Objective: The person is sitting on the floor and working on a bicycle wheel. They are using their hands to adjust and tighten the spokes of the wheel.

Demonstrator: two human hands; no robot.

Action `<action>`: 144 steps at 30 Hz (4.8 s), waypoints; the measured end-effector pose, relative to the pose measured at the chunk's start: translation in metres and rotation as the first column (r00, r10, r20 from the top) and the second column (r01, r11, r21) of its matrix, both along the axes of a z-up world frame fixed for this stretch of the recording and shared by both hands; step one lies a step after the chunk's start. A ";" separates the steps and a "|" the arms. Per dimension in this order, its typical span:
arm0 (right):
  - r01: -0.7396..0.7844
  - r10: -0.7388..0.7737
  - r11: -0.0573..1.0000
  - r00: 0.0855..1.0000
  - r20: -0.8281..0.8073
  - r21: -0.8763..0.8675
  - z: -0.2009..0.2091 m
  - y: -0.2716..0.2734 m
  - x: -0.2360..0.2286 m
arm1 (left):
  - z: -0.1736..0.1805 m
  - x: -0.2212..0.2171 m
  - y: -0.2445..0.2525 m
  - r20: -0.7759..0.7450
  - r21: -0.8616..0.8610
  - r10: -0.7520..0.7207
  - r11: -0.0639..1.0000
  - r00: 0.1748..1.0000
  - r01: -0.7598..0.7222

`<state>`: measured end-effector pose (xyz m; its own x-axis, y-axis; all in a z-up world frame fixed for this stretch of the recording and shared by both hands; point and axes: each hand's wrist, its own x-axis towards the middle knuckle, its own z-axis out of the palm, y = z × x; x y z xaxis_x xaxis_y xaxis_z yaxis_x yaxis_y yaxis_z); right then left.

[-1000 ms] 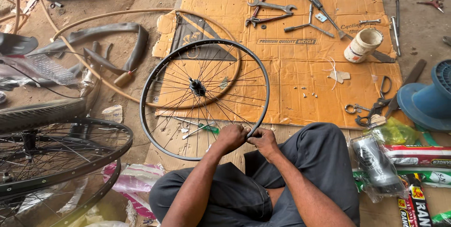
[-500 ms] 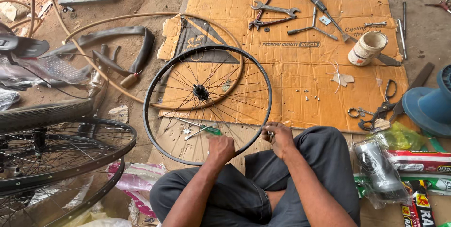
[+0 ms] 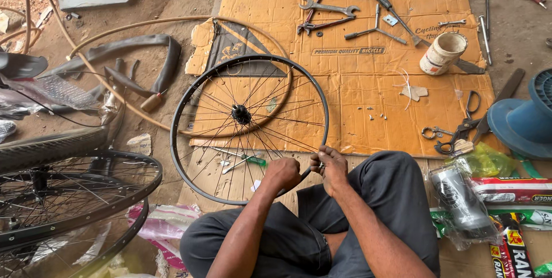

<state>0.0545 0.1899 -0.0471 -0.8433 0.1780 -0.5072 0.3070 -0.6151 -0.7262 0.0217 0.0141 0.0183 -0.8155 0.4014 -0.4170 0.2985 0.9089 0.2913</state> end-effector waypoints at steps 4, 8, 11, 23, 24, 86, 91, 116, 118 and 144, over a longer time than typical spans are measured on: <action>0.131 -0.132 0.991 0.990 0.043 0.026 -0.024 0.002 -0.002 | -0.012 -0.008 0.005 0.118 0.137 0.100 0.984 0.988 -0.116; 0.133 -0.140 0.975 0.990 0.031 0.177 -0.033 0.000 -0.005 | -0.027 0.006 0.024 -0.197 0.347 0.207 0.929 0.958 -0.129; 0.196 -0.089 0.916 0.950 -0.298 0.350 -0.024 -0.002 -0.020 | -0.038 0.012 0.030 -0.188 0.339 0.224 0.928 0.956 -0.151; -0.440 0.637 -0.081 0.668 0.386 0.894 0.007 -0.033 -0.106 | -0.087 0.001 0.017 0.008 0.612 0.188 0.776 0.982 -0.154; -0.423 0.628 -0.065 0.687 0.367 0.904 0.007 -0.035 -0.106 | -0.085 -0.002 0.014 -0.009 0.614 0.161 0.780 0.987 -0.121; -0.015 0.221 0.795 0.938 -0.267 0.606 0.011 -0.033 0.026 | 0.040 -0.009 -0.015 0.582 0.523 0.163 0.675 0.797 -0.521; -0.095 0.236 0.796 0.958 -0.161 0.598 0.019 -0.028 0.024 | 0.041 -0.009 -0.015 0.561 0.514 0.176 0.692 0.809 -0.507; -0.310 0.459 0.819 0.860 -0.225 0.483 -0.007 -0.006 0.012 | 0.010 -0.012 -0.013 0.310 0.385 0.200 0.867 0.929 -0.315; -0.348 0.467 0.810 0.870 -0.160 0.471 -0.007 -0.003 0.014 | 0.010 -0.011 -0.012 0.474 0.482 0.140 0.785 0.869 -0.390; -0.359 0.458 0.767 0.887 -0.061 0.532 0.002 -0.003 0.016 | -0.010 -0.015 -0.012 0.457 0.478 0.101 0.810 0.884 -0.339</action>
<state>0.0705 0.1874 -0.0455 -0.9591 -0.0215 -0.2822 0.2823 -0.0043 -0.9593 0.0071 0.0025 0.0082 -0.7229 0.4834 -0.4936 -0.1384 0.5986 0.7890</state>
